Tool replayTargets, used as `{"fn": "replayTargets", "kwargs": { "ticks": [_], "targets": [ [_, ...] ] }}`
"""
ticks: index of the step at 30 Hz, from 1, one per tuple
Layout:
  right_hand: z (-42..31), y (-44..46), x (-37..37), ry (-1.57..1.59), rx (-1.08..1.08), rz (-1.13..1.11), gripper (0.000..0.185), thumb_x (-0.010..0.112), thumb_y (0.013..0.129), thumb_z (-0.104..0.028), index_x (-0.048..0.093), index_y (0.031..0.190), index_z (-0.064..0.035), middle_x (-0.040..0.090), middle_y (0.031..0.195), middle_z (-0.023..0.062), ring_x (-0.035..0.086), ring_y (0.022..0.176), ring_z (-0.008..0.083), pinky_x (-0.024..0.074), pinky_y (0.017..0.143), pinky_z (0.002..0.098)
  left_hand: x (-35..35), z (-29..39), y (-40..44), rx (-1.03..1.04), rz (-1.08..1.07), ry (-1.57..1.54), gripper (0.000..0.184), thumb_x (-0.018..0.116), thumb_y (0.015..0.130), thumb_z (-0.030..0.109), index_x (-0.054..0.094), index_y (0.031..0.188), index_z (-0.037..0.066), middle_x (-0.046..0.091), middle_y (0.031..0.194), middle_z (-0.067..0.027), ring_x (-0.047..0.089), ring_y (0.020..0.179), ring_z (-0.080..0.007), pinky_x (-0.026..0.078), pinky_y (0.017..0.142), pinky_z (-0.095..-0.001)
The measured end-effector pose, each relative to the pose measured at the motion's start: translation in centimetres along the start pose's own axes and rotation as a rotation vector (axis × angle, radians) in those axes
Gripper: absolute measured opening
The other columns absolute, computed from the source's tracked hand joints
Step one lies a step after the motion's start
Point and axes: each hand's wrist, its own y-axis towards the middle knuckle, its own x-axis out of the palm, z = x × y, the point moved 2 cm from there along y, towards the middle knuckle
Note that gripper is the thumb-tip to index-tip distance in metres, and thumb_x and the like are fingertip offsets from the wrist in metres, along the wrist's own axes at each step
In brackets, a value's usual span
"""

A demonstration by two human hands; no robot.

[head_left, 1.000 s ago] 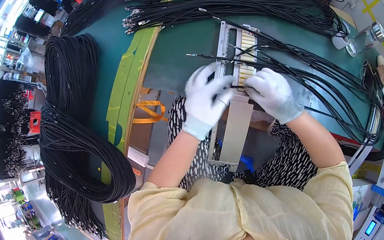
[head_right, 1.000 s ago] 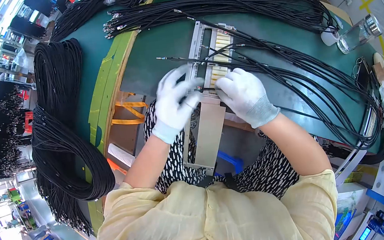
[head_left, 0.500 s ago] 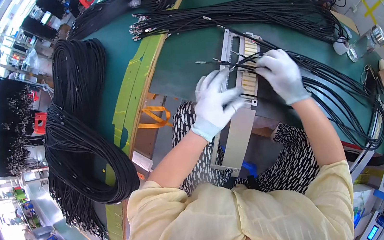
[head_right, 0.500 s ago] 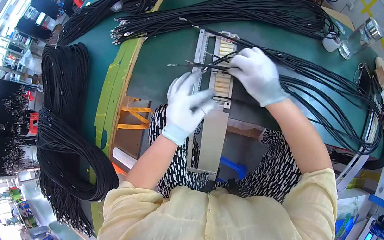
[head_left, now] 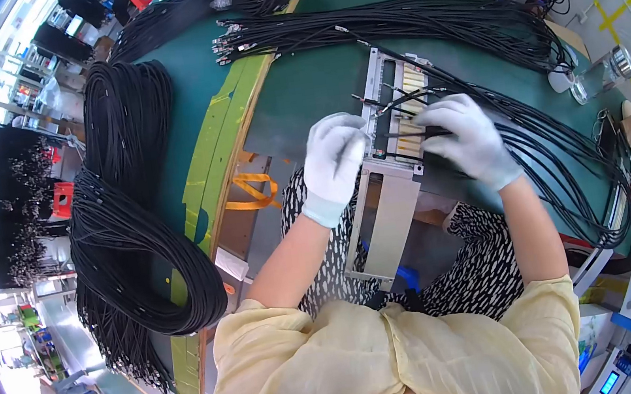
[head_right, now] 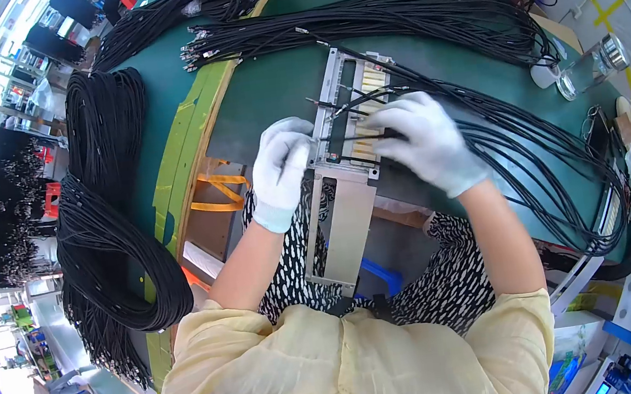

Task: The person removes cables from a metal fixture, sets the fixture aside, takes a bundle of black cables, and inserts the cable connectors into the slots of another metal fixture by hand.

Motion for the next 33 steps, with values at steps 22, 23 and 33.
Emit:
{"fn": "replayTargets", "kwargs": {
  "ticks": [22,23,33],
  "targets": [
    [-0.4,-1.1,2.7,0.046,-0.014,0.027,0.012,0.073,0.073,-0.009,0.067,0.083,-0.0053,0.064,0.083,0.0072,0.059,0.088,0.0266,0.047,0.08,0.0375,0.5,-0.4,-0.7,-0.179,-0.189,-0.352,0.016,0.061,0.091,0.015,0.067,0.091,0.0,0.063,0.119,-0.0121,0.05,0.119,-0.0261,0.04,0.1,-0.0364],
    [-0.3,-1.1,2.9,0.047,-0.002,0.012,0.011,0.073,0.073,-0.009,0.067,0.082,-0.0052,0.064,0.083,0.0073,0.059,0.088,0.0264,0.0471,0.081,0.0376,0.6,-0.5,-0.7,-0.209,-0.194,-0.437,0.016,0.061,0.091,0.014,0.066,0.09,0.0,0.063,0.12,-0.0124,0.05,0.119,-0.0256,0.04,0.101,-0.0363],
    [0.0,-1.4,3.1,0.097,0.044,0.001,0.013,0.071,0.076,-0.009,0.068,0.088,-0.0043,0.066,0.087,0.0084,0.061,0.088,0.0265,0.0492,0.08,0.0367,0.6,0.3,-0.3,0.053,-0.079,0.036,0.014,0.063,0.088,0.015,0.066,0.088,0.001,0.066,0.111,-0.0104,0.054,0.114,-0.0291,0.042,0.099,-0.038]
  ]
}}
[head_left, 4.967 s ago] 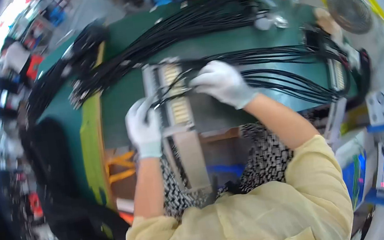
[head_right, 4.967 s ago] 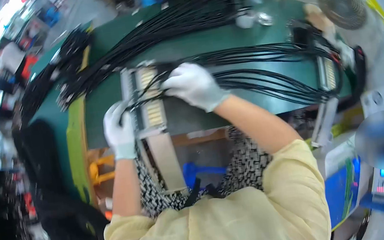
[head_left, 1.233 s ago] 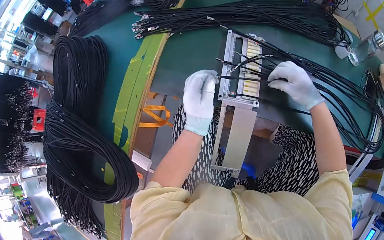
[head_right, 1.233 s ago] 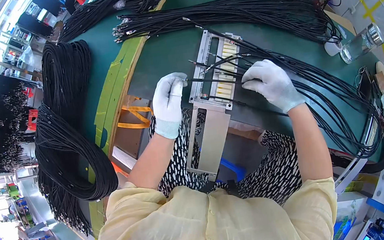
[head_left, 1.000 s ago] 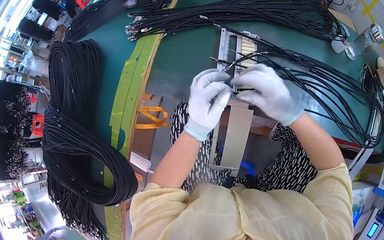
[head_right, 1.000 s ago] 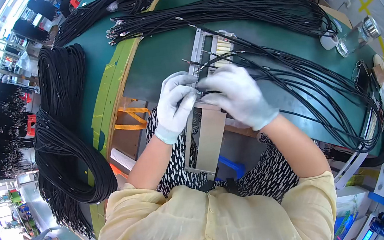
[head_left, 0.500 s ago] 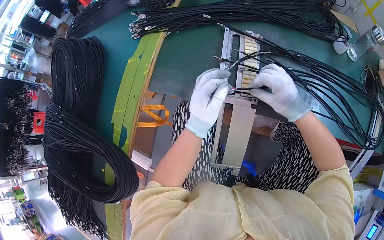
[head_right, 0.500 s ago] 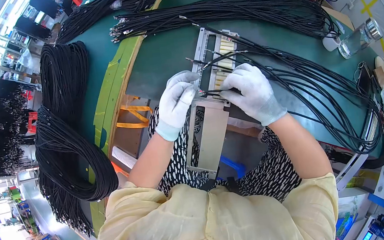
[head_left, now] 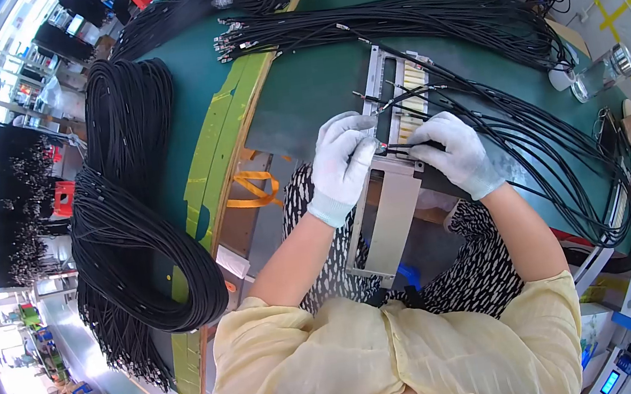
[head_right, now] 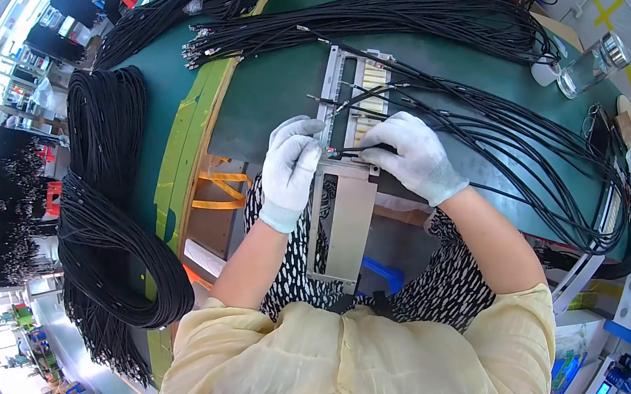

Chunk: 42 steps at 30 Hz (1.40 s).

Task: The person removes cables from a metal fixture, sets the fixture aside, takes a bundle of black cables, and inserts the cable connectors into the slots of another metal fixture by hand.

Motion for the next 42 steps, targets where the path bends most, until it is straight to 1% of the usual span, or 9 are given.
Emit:
{"fn": "replayTargets", "kwargs": {
  "ticks": [2,11,14,21,24,26,32,36,42],
  "targets": [
    [-0.3,0.0,-0.3,0.11,0.1,0.033,0.014,0.071,0.079,-0.009,0.068,0.091,-0.0026,0.066,0.088,0.0105,0.062,0.087,0.0255,0.0498,0.079,0.0352,0.1,0.0,0.1,-0.043,0.035,-0.018,0.014,0.063,0.088,0.015,0.066,0.088,0.001,0.066,0.11,-0.01,0.055,0.113,-0.0287,0.042,0.099,-0.0383],
    [0.5,-0.3,-0.2,0.197,0.127,-0.144,0.016,0.061,0.089,-0.011,0.066,0.097,0.002,0.064,0.09,0.0149,0.063,0.077,0.0251,0.0508,0.072,0.0339,0.0,-0.2,-0.1,-0.087,-0.01,-0.108,0.018,0.061,0.088,0.017,0.065,0.086,0.0,0.066,0.11,-0.0107,0.054,0.114,-0.0281,0.042,0.097,-0.0367],
    [1.1,-0.6,0.3,0.175,0.117,-0.113,0.017,0.061,0.089,-0.012,0.066,0.098,0.0022,0.063,0.089,0.0155,0.063,0.078,0.0256,0.0507,0.073,0.0339,-0.2,-0.3,-0.2,-0.178,-0.083,-0.202,0.019,0.054,0.088,0.013,0.064,0.079,-0.001,0.063,0.118,-0.0149,0.051,0.118,-0.0266,0.04,0.099,-0.0358],
    [1.1,-0.6,0.5,0.124,0.026,-0.077,0.016,0.061,0.09,-0.012,0.065,0.097,0.0022,0.062,0.086,0.0157,0.062,0.078,0.0278,0.0505,0.073,0.0356,-0.2,-0.6,-0.3,-0.204,-0.113,-0.263,0.021,0.055,0.088,0.015,0.063,0.077,-0.001,0.062,0.119,-0.0157,0.051,0.118,-0.0254,0.04,0.098,-0.0353],
    [0.4,-0.3,0.1,0.148,0.083,-0.103,0.014,0.063,0.088,-0.011,0.066,0.094,0.001,0.063,0.086,0.0146,0.062,0.079,0.0282,0.0505,0.073,0.0363,-0.2,-0.2,-0.1,-0.173,-0.096,-0.179,0.022,0.055,0.09,0.016,0.063,0.078,0.0,0.062,0.118,-0.0157,0.051,0.117,-0.0258,0.04,0.099,-0.0357],
    [-0.3,-0.1,-0.1,0.099,0.048,-0.064,0.011,0.067,0.084,-0.009,0.066,0.092,-0.0008,0.063,0.086,0.0125,0.062,0.08,0.0275,0.0505,0.074,0.0361,-0.1,-0.1,0.0,-0.153,-0.053,-0.108,0.023,0.06,0.09,0.022,0.067,0.082,0.001,0.066,0.112,-0.0115,0.052,0.115,-0.0273,0.042,0.098,-0.0367],
    [-0.4,0.0,-0.2,0.104,0.003,-0.001,0.012,0.071,0.079,-0.007,0.068,0.09,-0.0035,0.065,0.087,0.0107,0.061,0.082,0.0267,0.0501,0.076,0.0357,0.0,0.0,0.0,-0.122,-0.02,-0.159,0.019,0.061,0.089,0.019,0.066,0.085,0.0,0.065,0.112,-0.0122,0.053,0.114,-0.0276,0.042,0.097,-0.037],
    [-0.5,0.0,0.0,0.078,0.024,0.004,0.011,0.071,0.078,-0.007,0.068,0.089,-0.0039,0.066,0.087,0.0107,0.062,0.083,0.0271,0.0501,0.077,0.0361,-0.1,0.0,0.1,-0.063,-0.04,-0.087,0.016,0.062,0.088,0.017,0.066,0.086,0.002,0.065,0.112,-0.0108,0.054,0.113,-0.0285,0.042,0.097,-0.0379],
    [-1.4,0.1,0.8,0.275,0.055,0.063,0.015,0.068,0.082,-0.007,0.07,0.096,-0.0023,0.067,0.09,0.0113,0.064,0.085,0.0242,0.0504,0.078,0.0332,0.3,0.2,-0.1,0.045,-0.052,0.075,0.018,0.061,0.089,0.023,0.066,0.085,0.006,0.066,0.109,-0.007,0.054,0.112,-0.03,0.039,0.099,-0.0406]
  ]
}}
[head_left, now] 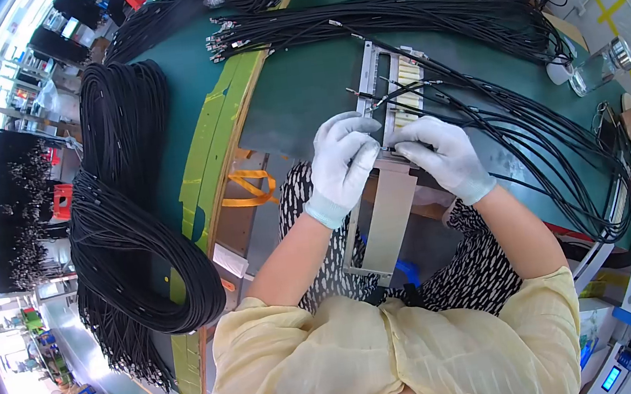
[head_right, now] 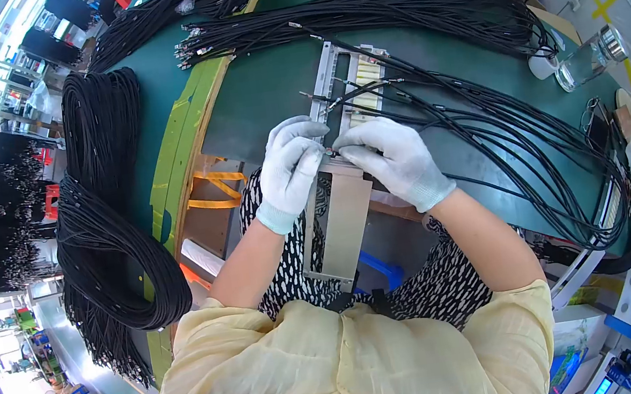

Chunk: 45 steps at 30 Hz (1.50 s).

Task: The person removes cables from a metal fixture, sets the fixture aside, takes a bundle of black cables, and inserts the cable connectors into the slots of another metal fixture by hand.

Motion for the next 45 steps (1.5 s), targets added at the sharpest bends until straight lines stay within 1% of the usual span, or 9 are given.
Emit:
{"fn": "replayTargets", "kwargs": {
  "ticks": [2,5,14,21,26,32,38,42,45],
  "targets": [
    [0.2,0.0,0.3,0.074,0.137,-0.06,0.017,0.067,0.085,-0.008,0.07,0.099,-0.0004,0.068,0.092,0.0121,0.065,0.084,0.0208,0.0507,0.076,0.0307,0.1,0.0,0.0,0.016,-0.011,-0.007,0.02,0.06,0.089,0.026,0.066,0.084,0.007,0.066,0.108,-0.0067,0.054,0.113,-0.0302,0.037,0.1,-0.0416],
    [0.3,0.2,0.3,0.106,0.197,-0.104,0.015,0.067,0.085,-0.008,0.07,0.097,0.0006,0.068,0.089,0.0118,0.066,0.08,0.019,0.0513,0.074,0.0299,0.2,0.0,0.0,0.046,-0.017,0.021,0.02,0.06,0.089,0.027,0.066,0.082,0.008,0.066,0.108,-0.006,0.054,0.113,-0.0308,0.037,0.099,-0.0422],
    [0.1,0.2,0.3,0.07,0.073,-0.109,0.015,0.068,0.083,-0.007,0.071,0.096,-0.0004,0.069,0.087,0.0116,0.067,0.076,0.0193,0.0521,0.072,0.0298,0.4,0.0,0.0,0.073,-0.021,0.027,0.023,0.062,0.089,0.031,0.066,0.081,0.009,0.066,0.107,-0.0057,0.054,0.112,-0.032,0.038,0.099,-0.0427],
    [-0.5,0.1,0.6,0.066,0.08,-0.1,0.015,0.067,0.084,-0.006,0.069,0.098,0.0,0.068,0.084,0.0113,0.066,0.072,0.0189,0.0519,0.069,0.0289,0.4,0.1,0.0,0.077,0.006,-0.006,0.025,0.062,0.09,0.033,0.066,0.082,0.009,0.066,0.105,-0.0063,0.055,0.111,-0.032,0.038,0.098,-0.0429],
    [-0.1,-0.1,1.0,0.285,0.3,-0.16,0.013,0.063,0.09,-0.007,0.067,0.098,0.0027,0.067,0.087,0.0057,0.06,0.077,0.0093,0.0504,0.072,0.0266,0.4,0.2,-0.1,0.085,0.035,-0.016,0.028,0.062,0.09,0.035,0.067,0.083,0.009,0.066,0.104,-0.0061,0.055,0.111,-0.0321,0.039,0.098,-0.0426],
    [0.6,0.1,0.7,0.331,0.41,-0.199,0.017,0.062,0.091,-0.007,0.068,0.102,0.0032,0.067,0.094,0.006,0.061,0.084,0.0089,0.0506,0.077,0.0257,0.5,-0.2,-0.1,0.065,0.058,-0.049,0.029,0.061,0.091,0.037,0.067,0.084,0.009,0.066,0.103,-0.0063,0.055,0.11,-0.0316,0.039,0.098,-0.042],
    [0.2,0.3,-0.2,0.255,0.292,-0.153,0.019,0.064,0.09,-0.007,0.069,0.105,0.0034,0.068,0.096,0.0065,0.062,0.085,0.0099,0.0508,0.078,0.025,0.4,-0.1,0.1,0.034,0.075,-0.036,0.03,0.062,0.09,0.038,0.068,0.084,0.01,0.066,0.101,-0.0059,0.056,0.109,-0.0311,0.039,0.097,-0.0417],
    [0.1,0.2,0.4,0.309,0.336,-0.147,0.019,0.065,0.089,-0.007,0.069,0.105,0.0029,0.068,0.094,0.0055,0.062,0.084,0.0091,0.0505,0.076,0.0243,0.6,0.0,0.0,0.053,0.065,-0.004,0.03,0.063,0.089,0.038,0.068,0.084,0.01,0.066,0.101,-0.0052,0.056,0.108,-0.031,0.039,0.097,-0.0422],
    [0.0,0.3,0.4,0.25,0.312,-0.146,0.018,0.066,0.088,-0.006,0.07,0.104,0.0024,0.067,0.091,0.0043,0.06,0.08,0.0082,0.0497,0.073,0.0238,0.6,0.0,0.1,0.071,0.062,0.014,0.029,0.064,0.087,0.038,0.068,0.083,0.01,0.066,0.101,-0.0047,0.056,0.108,-0.031,0.038,0.097,-0.0427]
  ]
}}
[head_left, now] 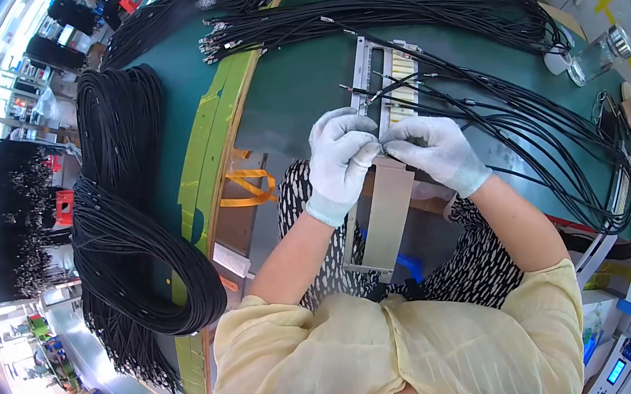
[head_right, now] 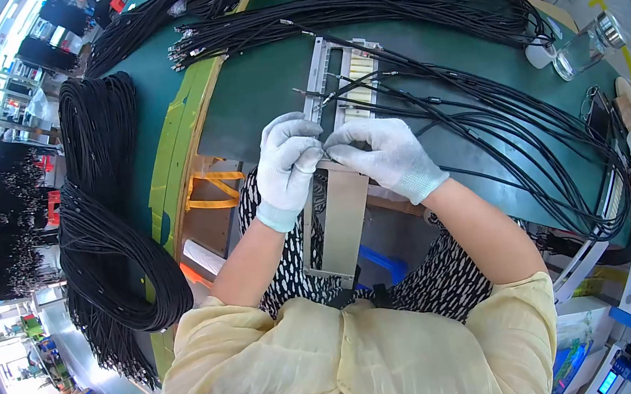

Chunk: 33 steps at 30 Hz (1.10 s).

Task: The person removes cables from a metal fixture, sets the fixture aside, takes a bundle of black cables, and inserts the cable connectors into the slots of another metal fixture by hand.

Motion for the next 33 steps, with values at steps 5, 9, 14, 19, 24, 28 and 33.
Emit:
{"fn": "replayTargets", "kwargs": {
  "ticks": [5,9,14,19,24,28,33],
  "targets": [
    [0.0,0.0,0.2,-0.027,0.007,-0.026,0.014,0.064,0.089,-0.006,0.068,0.099,0.0024,0.065,0.087,0.0023,0.057,0.076,0.0066,0.0484,0.069,0.0242,-0.1,0.2,0.0,0.019,0.001,0.025,0.028,0.064,0.086,0.038,0.068,0.083,0.01,0.066,0.1,-0.0048,0.056,0.108,-0.0313,0.038,0.096,-0.043],
    [0.5,0.0,0.6,0.023,0.053,-0.034,0.012,0.063,0.09,-0.006,0.066,0.097,0.0023,0.063,0.086,0.0006,0.056,0.078,0.0063,0.0478,0.071,0.024,0.0,0.2,-0.1,0.032,0.02,0.018,0.027,0.064,0.086,0.037,0.068,0.083,0.01,0.066,0.099,-0.0048,0.057,0.107,-0.0317,0.038,0.096,-0.0433],
    [0.7,-0.2,0.8,0.191,0.141,-0.049,0.012,0.059,0.092,-0.011,0.064,0.095,-0.0005,0.06,0.085,-0.0017,0.054,0.08,0.0057,0.0451,0.074,0.0224,-0.2,1.0,0.1,0.131,0.073,0.111,0.026,0.065,0.086,0.036,0.068,0.084,0.011,0.064,0.097,-0.0052,0.057,0.105,-0.032,0.039,0.094,-0.044],
    [0.2,-0.3,0.6,0.31,0.194,-0.038,0.014,0.059,0.092,-0.011,0.065,0.098,0.0001,0.062,0.088,-0.0005,0.054,0.079,0.0062,0.0452,0.073,0.0224,0.2,0.5,-0.1,0.075,0.084,0.032,0.026,0.065,0.087,0.036,0.069,0.085,0.011,0.064,0.097,-0.0054,0.057,0.104,-0.0312,0.04,0.094,-0.0425],
    [1.2,0.0,-0.2,0.449,0.207,0.017,0.021,0.06,0.094,-0.014,0.066,0.106,0.0021,0.067,0.096,0.003,0.06,0.085,0.0081,0.0482,0.079,0.0233,0.0,0.2,-0.1,0.019,0.091,-0.012,0.027,0.064,0.088,0.037,0.071,0.087,0.01,0.064,0.096,-0.0055,0.056,0.105,-0.0304,0.04,0.094,-0.0413],
    [0.9,0.0,-0.5,0.355,0.162,-0.013,0.021,0.061,0.093,-0.013,0.065,0.107,0.0023,0.067,0.095,0.0034,0.06,0.086,0.0084,0.0486,0.08,0.0241,0.0,0.1,-0.1,0.001,0.092,-0.032,0.027,0.064,0.088,0.036,0.071,0.086,0.01,0.064,0.096,-0.0057,0.056,0.105,-0.0303,0.04,0.094,-0.0413],
    [-0.1,-0.4,0.0,0.209,0.132,-0.033,0.021,0.068,0.086,-0.01,0.067,0.104,0.0026,0.067,0.093,0.0026,0.061,0.085,0.0102,0.05,0.079,0.0265,0.0,0.2,-0.1,0.044,0.086,-0.017,0.025,0.066,0.087,0.034,0.071,0.086,0.01,0.064,0.096,-0.0058,0.057,0.104,-0.0308,0.041,0.093,-0.0415]
  ]
}}
